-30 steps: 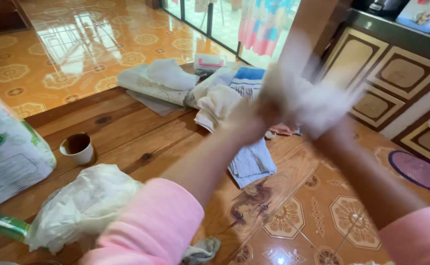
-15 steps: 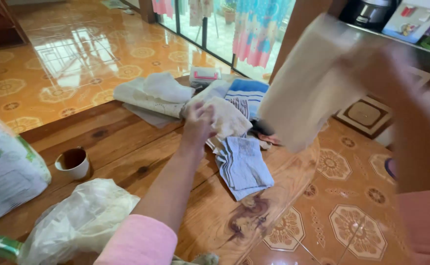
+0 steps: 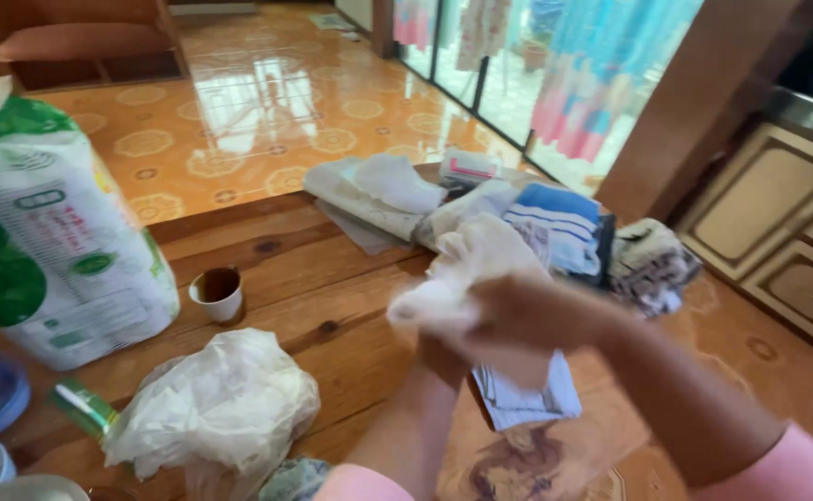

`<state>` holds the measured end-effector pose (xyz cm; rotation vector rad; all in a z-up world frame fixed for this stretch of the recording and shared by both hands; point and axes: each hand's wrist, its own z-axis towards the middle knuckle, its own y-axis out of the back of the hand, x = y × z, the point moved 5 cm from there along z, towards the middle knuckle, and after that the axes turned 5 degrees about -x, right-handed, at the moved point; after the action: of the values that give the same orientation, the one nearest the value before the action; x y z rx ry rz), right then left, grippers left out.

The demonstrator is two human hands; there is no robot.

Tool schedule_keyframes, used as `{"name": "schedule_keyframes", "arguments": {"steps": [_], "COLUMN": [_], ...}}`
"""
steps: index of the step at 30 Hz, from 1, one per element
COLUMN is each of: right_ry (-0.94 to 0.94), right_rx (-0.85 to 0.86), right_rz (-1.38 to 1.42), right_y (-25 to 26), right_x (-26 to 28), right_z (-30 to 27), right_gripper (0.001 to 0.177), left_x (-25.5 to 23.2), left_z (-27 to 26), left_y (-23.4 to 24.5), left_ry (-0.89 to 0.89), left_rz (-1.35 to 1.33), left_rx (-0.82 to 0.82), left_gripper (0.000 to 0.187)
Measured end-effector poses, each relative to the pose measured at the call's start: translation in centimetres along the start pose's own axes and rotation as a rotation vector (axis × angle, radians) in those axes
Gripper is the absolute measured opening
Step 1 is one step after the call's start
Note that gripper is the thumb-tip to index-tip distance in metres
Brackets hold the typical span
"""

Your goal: Folding and organizing various pieces of clothing and fabric on a table and shelf.

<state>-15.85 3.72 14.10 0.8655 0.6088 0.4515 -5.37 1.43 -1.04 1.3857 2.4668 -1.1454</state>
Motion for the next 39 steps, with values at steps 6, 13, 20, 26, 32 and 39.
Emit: {"name": "schedule_keyframes", "arguments": {"steps": [6, 13, 20, 26, 32, 39], "right_ry": [-0.233, 0.175, -0.232, -0.813, -1.032, -1.11], "right_rx": [0.39, 0.094, 0.293, 0.44, 0.627, 0.516], "right_rz": [0.915, 0.764, 0.995, 0.092, 0.272, 0.358], "right_y": [-4.5, -7.1, -19.3, -28.0, -25.7, -26.0], "right_x": [-1.3, 1.5, -3.9, -21.6, -18.1, -19.4], "right_z": [2.6, 7.8, 2.4, -5.0, -5.9, -5.0], "right_gripper": [0.022, 0.015, 0.03, 0.059, 0.076, 0.065], "left_x": [-4.3, -16.7, -20.7, -10.8, -6.6, -7.7], "left_z": [1.1, -0.3, 21.9, 12.5, 10.5, 12.2], "left_y": [1.2, 2.3, 22.6, 8.6, 7.9, 12.4], "left_ry": [-0.156, -0.438, -0.697, -0.642, -0.358, -0.567], "left_rz": [-0.655, 0.116, 1.061, 1.812, 2.074, 2.103], "left_rx": [0.186, 0.154, -0.944, -0.521, -0.298, -0.25], "left_gripper": [0.098, 0.048, 0.069, 0.07, 0.133, 0.081]}}
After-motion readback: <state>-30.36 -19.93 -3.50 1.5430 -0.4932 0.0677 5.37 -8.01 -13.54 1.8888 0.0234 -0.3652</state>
